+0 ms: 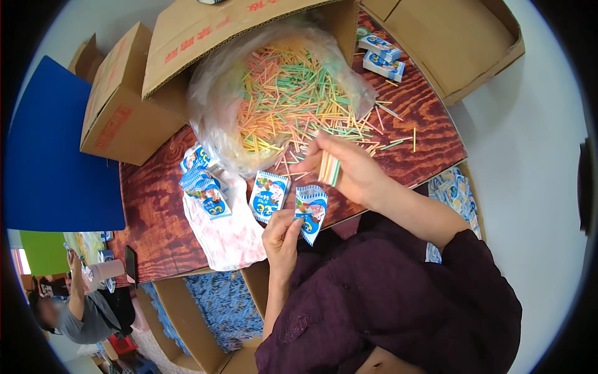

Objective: Packaging small wooden sticks into individual paper or plastic packets.

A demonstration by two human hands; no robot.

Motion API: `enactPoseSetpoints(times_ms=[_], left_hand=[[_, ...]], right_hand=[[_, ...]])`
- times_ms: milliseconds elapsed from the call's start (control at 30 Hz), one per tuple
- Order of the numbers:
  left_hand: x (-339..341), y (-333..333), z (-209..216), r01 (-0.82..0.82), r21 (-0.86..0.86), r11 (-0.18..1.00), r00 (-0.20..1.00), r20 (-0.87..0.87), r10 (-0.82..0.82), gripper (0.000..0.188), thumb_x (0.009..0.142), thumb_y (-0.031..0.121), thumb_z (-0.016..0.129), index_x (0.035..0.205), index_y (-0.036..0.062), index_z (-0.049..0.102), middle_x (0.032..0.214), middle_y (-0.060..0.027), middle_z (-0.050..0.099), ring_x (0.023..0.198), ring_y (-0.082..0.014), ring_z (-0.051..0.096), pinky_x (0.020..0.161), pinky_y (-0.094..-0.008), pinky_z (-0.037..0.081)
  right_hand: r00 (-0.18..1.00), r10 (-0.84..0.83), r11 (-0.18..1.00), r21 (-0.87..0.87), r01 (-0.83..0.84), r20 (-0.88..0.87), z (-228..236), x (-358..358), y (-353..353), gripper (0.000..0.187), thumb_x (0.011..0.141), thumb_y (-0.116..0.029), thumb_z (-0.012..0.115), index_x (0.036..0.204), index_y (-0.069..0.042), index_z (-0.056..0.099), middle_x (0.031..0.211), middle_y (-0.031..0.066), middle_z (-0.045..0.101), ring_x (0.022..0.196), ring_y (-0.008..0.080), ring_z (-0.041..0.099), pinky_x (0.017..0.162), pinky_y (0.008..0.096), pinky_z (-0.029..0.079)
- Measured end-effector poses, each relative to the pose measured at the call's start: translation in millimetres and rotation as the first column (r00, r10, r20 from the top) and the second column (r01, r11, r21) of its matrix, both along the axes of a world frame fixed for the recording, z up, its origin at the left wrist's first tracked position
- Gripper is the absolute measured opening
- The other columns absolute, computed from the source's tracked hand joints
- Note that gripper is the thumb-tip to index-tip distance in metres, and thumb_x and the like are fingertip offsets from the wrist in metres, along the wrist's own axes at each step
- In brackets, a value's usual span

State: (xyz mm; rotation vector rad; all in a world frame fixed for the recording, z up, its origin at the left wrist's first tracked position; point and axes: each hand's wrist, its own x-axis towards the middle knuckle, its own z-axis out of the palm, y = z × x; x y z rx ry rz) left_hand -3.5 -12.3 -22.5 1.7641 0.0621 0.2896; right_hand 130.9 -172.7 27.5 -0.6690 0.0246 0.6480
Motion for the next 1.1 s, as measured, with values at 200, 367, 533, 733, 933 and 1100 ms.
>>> enactPoseSetpoints(times_ms=[200, 367, 533, 733, 933, 1100], left_hand=[[1, -8, 6, 0.012, 0.041, 0.999, 0.999, 0.041, -0.014, 0.005, 0.084, -0.004, 0.064, 0.089, -0.0061, 0.064, 0.090, -0.0099, 0.061, 0.079, -0.0151, 0.057, 0.069, -0.0252, 0.045], [1, -9, 3, -0.044, 0.042, 0.998, 0.998, 0.055, 0.041, 0.007, 0.084, -0.004, 0.063, 0.090, -0.0065, 0.065, 0.091, -0.0097, 0.062, 0.079, -0.0151, 0.057, 0.070, -0.0256, 0.045], [-1, -14, -2, -0.079, -0.093, 0.993, 0.996, 0.025, 0.081, 0.013, 0.086, -0.003, 0.062, 0.097, -0.0067, 0.066, 0.100, -0.0102, 0.062, 0.090, -0.0159, 0.058, 0.079, -0.0253, 0.044], [1, -17, -14, -0.051, -0.546, 0.836, 0.998, 0.006, 0.065, 0.021, 0.087, -0.004, 0.059, 0.107, -0.0059, 0.066, 0.113, -0.0104, 0.060, 0.104, -0.0168, 0.056, 0.093, -0.0275, 0.041], [4, -10, -9, -0.023, -0.462, 0.887, 1.000, 0.001, 0.026, 0.022, 0.088, -0.001, 0.061, 0.109, -0.0048, 0.064, 0.113, -0.0077, 0.060, 0.105, -0.0145, 0.055, 0.092, -0.0263, 0.042], [-4, 2, 12, 0.070, -0.409, 0.910, 0.975, -0.162, -0.149, 0.031, 0.088, -0.003, 0.059, 0.119, -0.0032, 0.059, 0.111, -0.0072, 0.059, 0.100, -0.0128, 0.056, 0.088, -0.0265, 0.046]], right_hand=[[0.994, 0.071, 0.997, -0.011, -0.071, 0.077, 12, -4, 9, 0.033, 0.101, -0.033, 0.043, 0.098, -0.002, 0.053, 0.093, 0.0234, 0.068, 0.102, 0.0313, 0.065, 0.084, 0.0400, 0.053], [0.986, 0.109, 0.994, 0.002, -0.110, 0.130, 7, -14, 16, 0.033, 0.101, -0.032, 0.045, 0.098, -0.001, 0.055, 0.097, 0.0234, 0.068, 0.101, 0.0293, 0.065, 0.087, 0.0389, 0.052], [0.849, 0.320, 0.935, -0.284, -0.211, 0.421, 7, -24, 12, 0.034, 0.097, -0.029, 0.053, 0.109, 0.003, 0.059, 0.114, 0.0169, 0.063, 0.116, 0.0234, 0.056, 0.101, 0.0374, 0.042], [0.632, 0.401, 0.872, -0.488, -0.041, 0.663, 36, -19, -16, 0.043, 0.086, -0.016, 0.067, 0.125, 0.000, 0.055, 0.134, 0.0124, 0.049, 0.126, 0.0220, 0.047, 0.104, 0.0354, 0.038], [0.380, 0.534, 0.610, -0.655, 0.446, 0.755, 44, -34, -15, 0.028, 0.081, -0.004, 0.061, 0.109, -0.006, 0.058, 0.085, 0.0076, 0.053, 0.081, 0.0230, 0.053, 0.070, 0.0357, 0.041], [0.163, 0.467, 0.737, -0.484, 0.472, 0.869, 42, -49, -9, 0.036, 0.081, 0.002, 0.055, 0.116, -0.008, 0.056, 0.081, 0.0080, 0.052, 0.078, 0.0279, 0.053, 0.070, 0.0362, 0.042]])
